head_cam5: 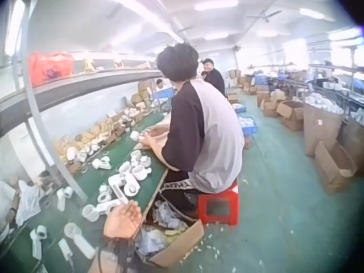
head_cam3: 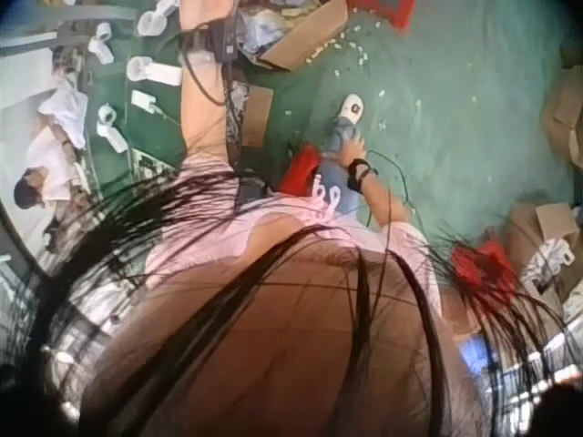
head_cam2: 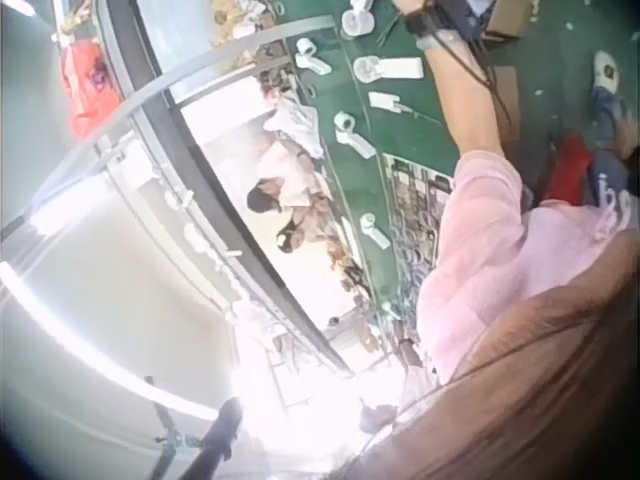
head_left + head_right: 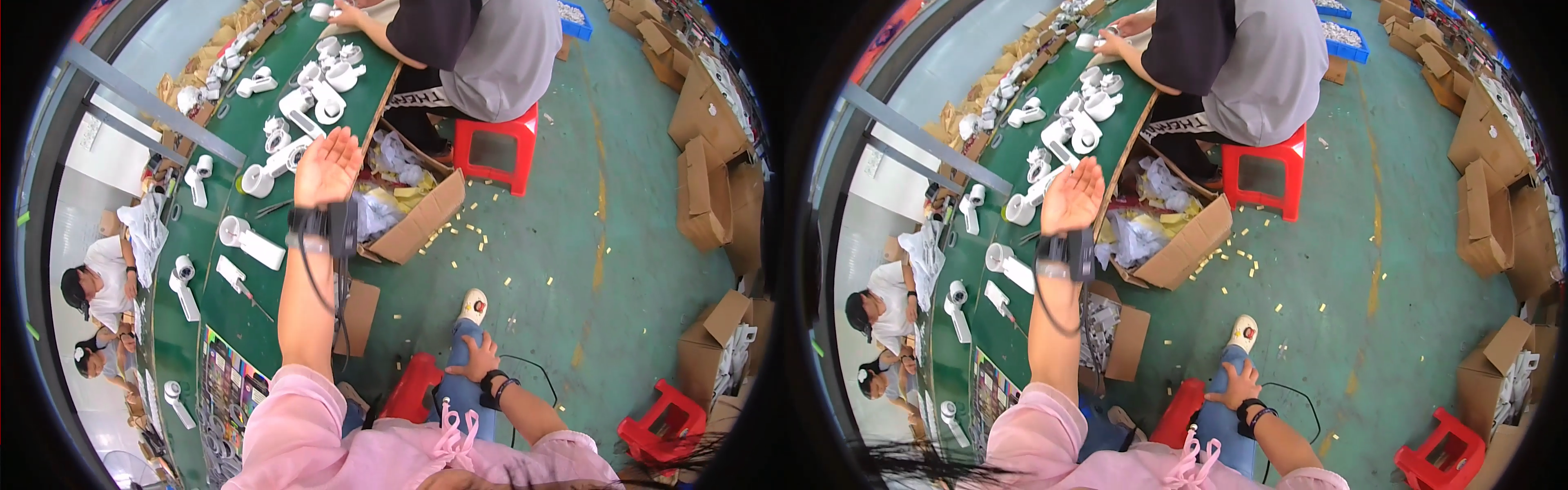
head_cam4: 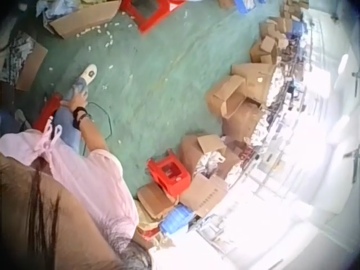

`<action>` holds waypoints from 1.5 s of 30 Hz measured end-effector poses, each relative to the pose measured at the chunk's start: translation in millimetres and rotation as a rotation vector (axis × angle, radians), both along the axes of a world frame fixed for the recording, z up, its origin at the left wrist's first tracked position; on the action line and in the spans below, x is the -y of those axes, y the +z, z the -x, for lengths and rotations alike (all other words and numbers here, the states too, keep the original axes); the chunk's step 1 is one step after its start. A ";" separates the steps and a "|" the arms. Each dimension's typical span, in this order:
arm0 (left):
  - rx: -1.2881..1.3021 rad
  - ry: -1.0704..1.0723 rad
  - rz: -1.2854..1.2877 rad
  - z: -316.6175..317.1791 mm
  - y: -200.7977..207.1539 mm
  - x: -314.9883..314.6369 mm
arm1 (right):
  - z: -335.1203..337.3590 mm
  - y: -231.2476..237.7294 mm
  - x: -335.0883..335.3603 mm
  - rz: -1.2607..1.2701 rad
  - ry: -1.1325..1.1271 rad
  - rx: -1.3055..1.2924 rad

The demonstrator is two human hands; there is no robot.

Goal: Assembling the internal motor and plastic grill components of a handheld white portable fan.

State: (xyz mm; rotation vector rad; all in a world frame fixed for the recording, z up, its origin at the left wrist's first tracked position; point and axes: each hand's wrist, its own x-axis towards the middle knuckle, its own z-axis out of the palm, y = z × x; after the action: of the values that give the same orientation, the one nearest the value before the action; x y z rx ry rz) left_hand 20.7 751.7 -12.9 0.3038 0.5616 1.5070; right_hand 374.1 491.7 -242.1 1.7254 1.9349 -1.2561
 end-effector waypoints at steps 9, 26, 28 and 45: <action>-0.537 0.002 0.388 -81.4 7.2 266.8 | 21.0 -1.3 -0.1 0.011 0.086 0.092; -1.005 0.757 0.632 49.7 50.9 638.6 | 192.5 -47.1 149.3 0.070 1.539 -0.172; -1.710 0.731 0.966 56.9 29.4 678.3 | 206.2 -51.6 192.4 0.144 1.503 -0.161; -1.990 -0.037 1.036 51.0 2.0 710.2 | 241.8 -22.9 136.3 0.143 1.552 -0.334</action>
State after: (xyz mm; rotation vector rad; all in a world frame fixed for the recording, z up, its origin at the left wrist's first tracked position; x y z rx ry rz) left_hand -30.3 41.5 -10.9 0.8995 2.6598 0.1961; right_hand 132.3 355.4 -265.1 -0.3188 2.2768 -0.8978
